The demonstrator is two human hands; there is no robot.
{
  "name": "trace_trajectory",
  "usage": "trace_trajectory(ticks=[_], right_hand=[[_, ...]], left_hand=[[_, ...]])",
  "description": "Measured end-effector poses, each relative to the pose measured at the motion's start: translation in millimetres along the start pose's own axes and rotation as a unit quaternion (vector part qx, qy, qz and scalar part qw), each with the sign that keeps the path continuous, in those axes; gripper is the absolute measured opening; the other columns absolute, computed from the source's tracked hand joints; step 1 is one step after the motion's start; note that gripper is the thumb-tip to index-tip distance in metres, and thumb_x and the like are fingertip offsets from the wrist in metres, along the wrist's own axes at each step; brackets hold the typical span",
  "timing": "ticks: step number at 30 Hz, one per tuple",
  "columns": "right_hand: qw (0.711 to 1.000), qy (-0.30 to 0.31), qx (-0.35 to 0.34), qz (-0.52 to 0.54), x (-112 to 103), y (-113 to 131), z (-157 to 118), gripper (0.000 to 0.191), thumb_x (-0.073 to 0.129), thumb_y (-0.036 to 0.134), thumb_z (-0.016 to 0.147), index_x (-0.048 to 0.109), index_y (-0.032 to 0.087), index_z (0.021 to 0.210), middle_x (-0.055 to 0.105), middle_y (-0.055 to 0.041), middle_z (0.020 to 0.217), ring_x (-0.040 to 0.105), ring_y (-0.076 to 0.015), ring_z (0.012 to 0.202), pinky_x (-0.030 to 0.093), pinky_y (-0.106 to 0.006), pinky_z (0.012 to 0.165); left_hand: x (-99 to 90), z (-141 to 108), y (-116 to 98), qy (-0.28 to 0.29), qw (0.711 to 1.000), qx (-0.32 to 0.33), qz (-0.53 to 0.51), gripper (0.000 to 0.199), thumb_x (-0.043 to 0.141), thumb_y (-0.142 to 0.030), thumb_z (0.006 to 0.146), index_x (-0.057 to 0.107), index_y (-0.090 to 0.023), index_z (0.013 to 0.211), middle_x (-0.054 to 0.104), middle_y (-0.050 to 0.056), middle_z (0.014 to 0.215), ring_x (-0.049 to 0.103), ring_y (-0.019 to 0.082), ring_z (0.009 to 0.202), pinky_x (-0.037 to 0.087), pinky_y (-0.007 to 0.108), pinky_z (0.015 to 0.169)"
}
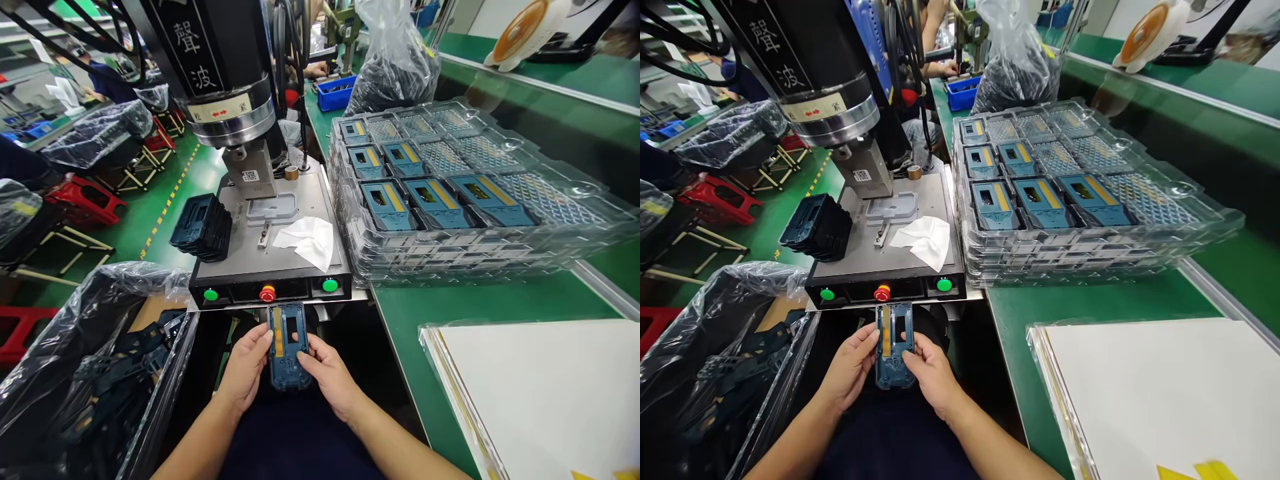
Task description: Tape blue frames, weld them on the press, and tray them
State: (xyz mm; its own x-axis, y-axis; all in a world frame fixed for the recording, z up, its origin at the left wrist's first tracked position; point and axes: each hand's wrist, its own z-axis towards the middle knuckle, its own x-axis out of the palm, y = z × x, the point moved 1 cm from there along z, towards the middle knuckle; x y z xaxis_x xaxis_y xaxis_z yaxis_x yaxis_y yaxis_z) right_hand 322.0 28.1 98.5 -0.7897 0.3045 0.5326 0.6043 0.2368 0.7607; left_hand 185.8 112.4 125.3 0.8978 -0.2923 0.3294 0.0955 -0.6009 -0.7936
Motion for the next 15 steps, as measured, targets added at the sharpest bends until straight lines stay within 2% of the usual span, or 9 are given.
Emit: trace_trajectory(ticks=[9, 15], right_hand=[[1.0, -0.021, 0.022, 0.0, 0.8, -0.2, 1.1, 0.051, 0.078, 0.051, 0.067, 0.067, 0.021, 0.106, 0.072, -0.002, 0.091, 0.063, -0.0174, 0.084, 0.045, -0.032, 0.082], [0.999, -0.032, 0.03, -0.001, -0.6, -2.1, 2.4, 0.047, 0.076, 0.048, 0.069, 0.067, 0.019, 0.105, 0.072, -0.0024, 0.09, 0.064, -0.019, 0.085, 0.045, -0.034, 0.084]], left_hand=[[0.0, -0.2, 2.1, -0.009, 1.0, -0.011, -0.003, 0.041, 0.072, -0.035, 0.08, 0.066, -0.015, 0.116, 0.072, 0.01, 0.104, 0.066, 0.021, 0.096, 0.051, 0.032, 0.085], [0.2, -0.2, 1.6, -0.007, 1.0, -0.001, 0.009, 0.041, 0.074, -0.036, 0.077, 0.067, -0.014, 0.112, 0.071, 0.011, 0.106, 0.066, 0.021, 0.095, 0.051, 0.032, 0.086]])
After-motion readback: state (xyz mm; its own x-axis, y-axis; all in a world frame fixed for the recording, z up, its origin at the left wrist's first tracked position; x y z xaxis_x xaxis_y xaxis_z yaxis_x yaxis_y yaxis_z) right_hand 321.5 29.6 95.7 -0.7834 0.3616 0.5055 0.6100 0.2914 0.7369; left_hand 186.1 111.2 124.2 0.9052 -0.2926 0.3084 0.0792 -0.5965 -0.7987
